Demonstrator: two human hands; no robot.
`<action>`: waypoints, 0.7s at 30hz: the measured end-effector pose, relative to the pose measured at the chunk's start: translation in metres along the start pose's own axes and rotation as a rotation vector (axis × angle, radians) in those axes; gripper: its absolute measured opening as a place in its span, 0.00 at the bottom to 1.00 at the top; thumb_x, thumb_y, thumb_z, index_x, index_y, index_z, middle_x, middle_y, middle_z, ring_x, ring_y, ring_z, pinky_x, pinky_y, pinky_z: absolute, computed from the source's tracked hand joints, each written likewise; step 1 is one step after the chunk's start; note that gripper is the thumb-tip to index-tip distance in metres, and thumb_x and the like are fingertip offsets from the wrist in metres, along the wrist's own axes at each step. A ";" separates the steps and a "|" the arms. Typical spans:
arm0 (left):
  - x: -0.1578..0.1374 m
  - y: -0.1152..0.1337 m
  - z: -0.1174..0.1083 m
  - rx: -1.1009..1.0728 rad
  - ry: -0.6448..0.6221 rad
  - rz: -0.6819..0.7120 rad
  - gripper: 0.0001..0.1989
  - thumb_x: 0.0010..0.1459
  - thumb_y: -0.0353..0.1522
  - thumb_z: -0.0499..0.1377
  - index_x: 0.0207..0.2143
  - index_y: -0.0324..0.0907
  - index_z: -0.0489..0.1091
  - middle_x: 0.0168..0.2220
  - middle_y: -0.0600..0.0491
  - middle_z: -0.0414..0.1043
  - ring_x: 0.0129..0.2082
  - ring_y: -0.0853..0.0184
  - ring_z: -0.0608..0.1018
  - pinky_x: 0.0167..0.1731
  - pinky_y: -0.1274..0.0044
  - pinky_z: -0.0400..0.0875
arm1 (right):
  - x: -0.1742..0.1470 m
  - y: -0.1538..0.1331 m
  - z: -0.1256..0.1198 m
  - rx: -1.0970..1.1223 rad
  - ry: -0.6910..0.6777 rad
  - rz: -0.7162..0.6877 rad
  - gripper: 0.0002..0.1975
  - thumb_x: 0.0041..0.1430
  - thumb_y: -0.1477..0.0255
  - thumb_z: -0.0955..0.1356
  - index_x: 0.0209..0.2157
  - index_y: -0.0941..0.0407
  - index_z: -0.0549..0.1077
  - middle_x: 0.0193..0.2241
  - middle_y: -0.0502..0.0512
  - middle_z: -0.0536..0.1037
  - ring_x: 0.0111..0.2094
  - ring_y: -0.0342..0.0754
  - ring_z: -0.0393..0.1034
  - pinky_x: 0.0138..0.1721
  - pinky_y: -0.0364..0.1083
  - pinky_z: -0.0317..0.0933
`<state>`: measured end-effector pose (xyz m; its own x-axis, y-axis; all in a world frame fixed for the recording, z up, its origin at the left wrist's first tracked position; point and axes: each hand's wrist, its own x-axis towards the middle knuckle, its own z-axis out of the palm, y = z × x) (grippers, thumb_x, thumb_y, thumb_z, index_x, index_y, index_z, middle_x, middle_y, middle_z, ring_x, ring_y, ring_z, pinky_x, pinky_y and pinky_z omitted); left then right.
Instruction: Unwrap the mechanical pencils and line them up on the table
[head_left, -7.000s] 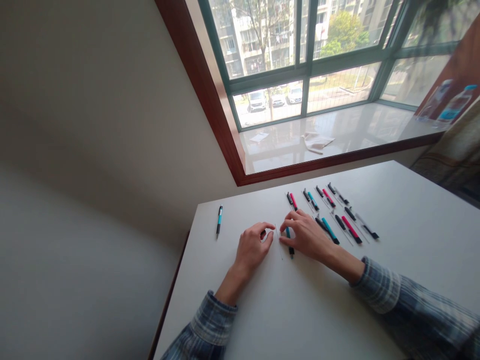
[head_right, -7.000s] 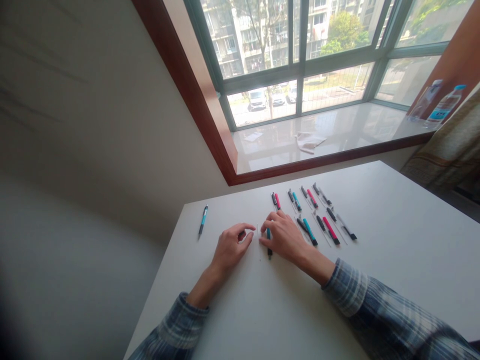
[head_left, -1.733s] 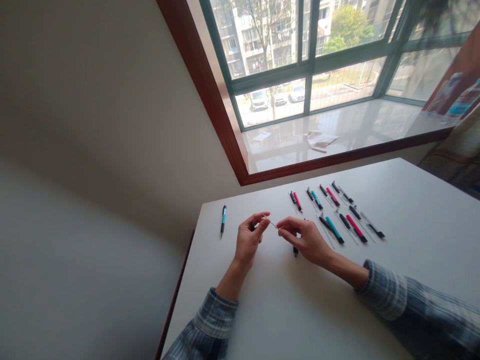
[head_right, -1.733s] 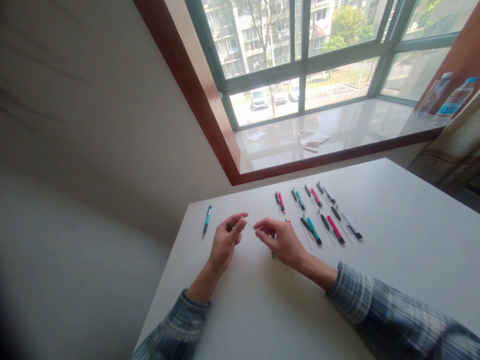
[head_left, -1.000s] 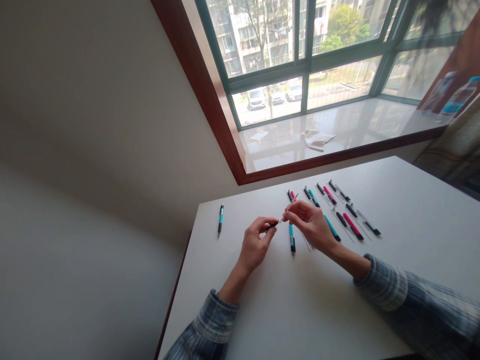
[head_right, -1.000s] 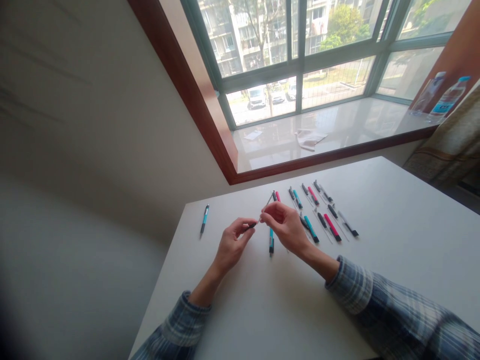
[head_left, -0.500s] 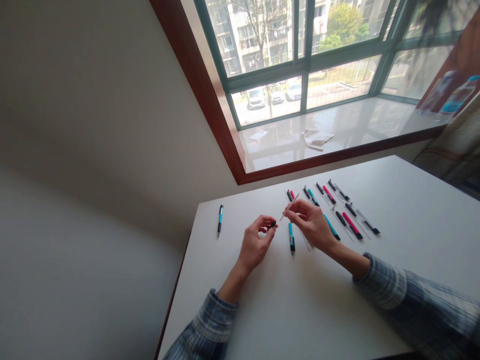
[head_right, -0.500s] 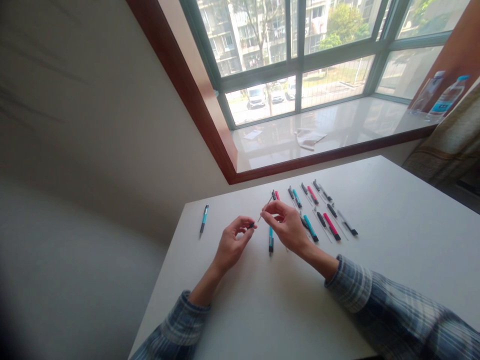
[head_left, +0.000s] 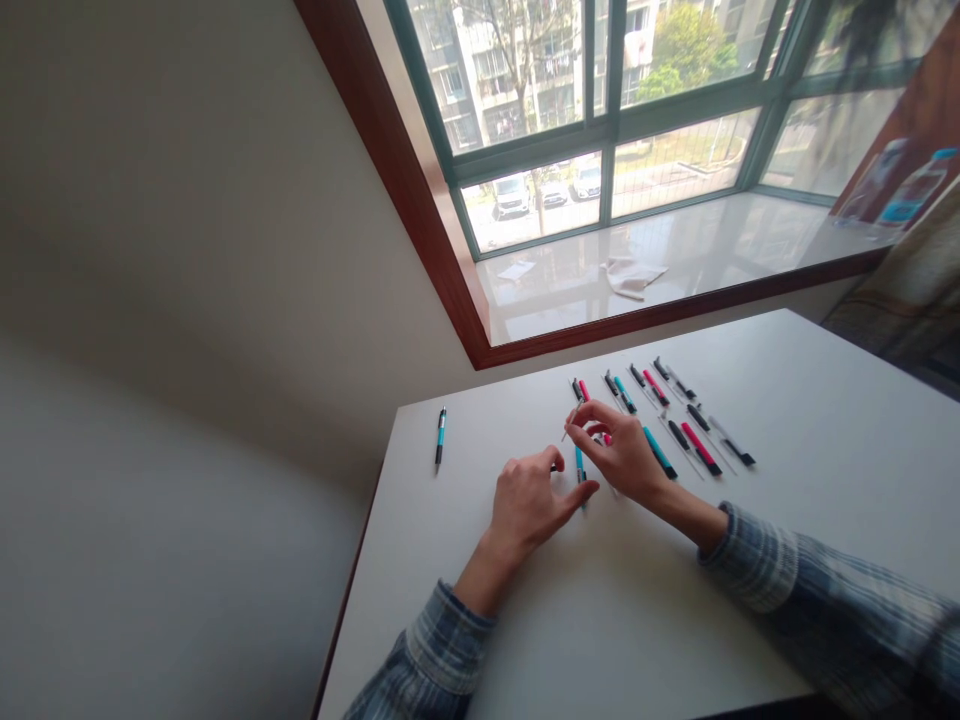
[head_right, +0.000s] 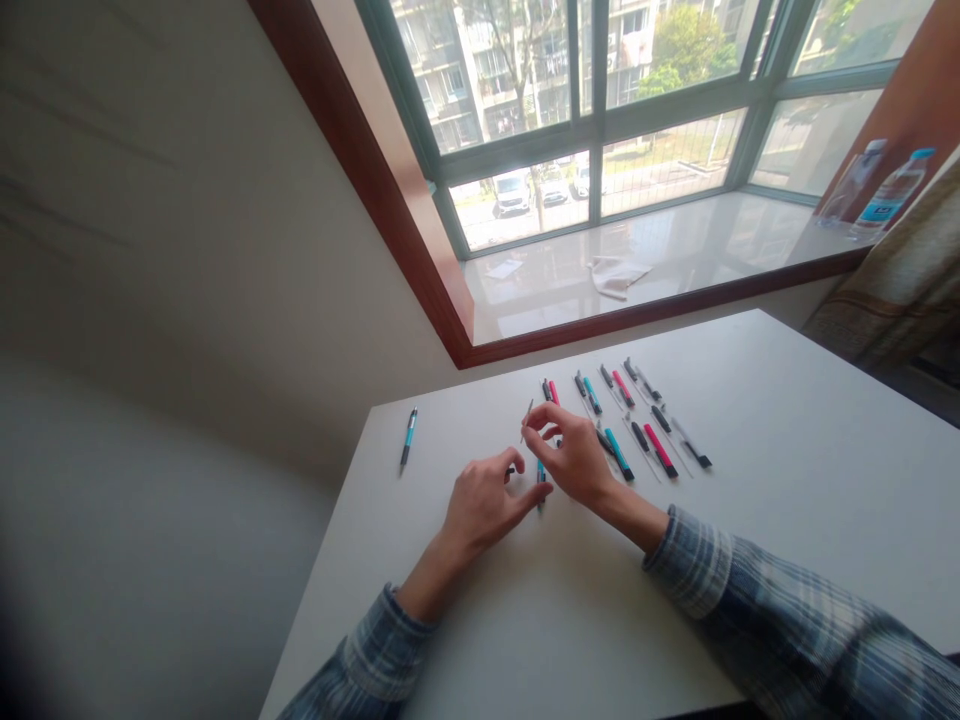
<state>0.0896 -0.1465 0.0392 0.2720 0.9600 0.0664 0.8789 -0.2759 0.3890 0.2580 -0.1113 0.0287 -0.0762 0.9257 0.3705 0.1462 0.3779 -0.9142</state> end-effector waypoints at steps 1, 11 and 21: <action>0.000 0.003 0.002 0.017 -0.003 -0.007 0.28 0.57 0.59 0.59 0.34 0.43 0.73 0.31 0.48 0.79 0.32 0.56 0.79 0.38 0.69 0.65 | 0.000 0.000 0.000 -0.024 0.004 -0.008 0.05 0.64 0.67 0.69 0.35 0.53 0.75 0.36 0.53 0.81 0.36 0.49 0.76 0.40 0.49 0.72; 0.000 0.001 0.005 -0.050 -0.015 -0.127 0.08 0.58 0.40 0.64 0.34 0.46 0.78 0.23 0.56 0.72 0.25 0.65 0.73 0.32 0.75 0.60 | 0.001 0.004 0.000 -0.037 0.015 -0.019 0.04 0.64 0.69 0.69 0.35 0.53 0.74 0.36 0.52 0.81 0.36 0.48 0.76 0.41 0.49 0.72; 0.005 -0.023 0.009 -0.667 0.137 -0.213 0.22 0.60 0.50 0.61 0.38 0.40 0.81 0.21 0.58 0.58 0.24 0.70 0.59 0.26 0.76 0.53 | 0.012 0.002 -0.013 0.170 0.191 -0.011 0.09 0.64 0.63 0.71 0.38 0.54 0.75 0.37 0.55 0.82 0.41 0.52 0.79 0.45 0.51 0.74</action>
<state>0.0744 -0.1360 0.0228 0.0306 0.9992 0.0241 0.4683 -0.0356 0.8828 0.2706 -0.0991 0.0340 0.1130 0.9139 0.3898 -0.0227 0.3946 -0.9186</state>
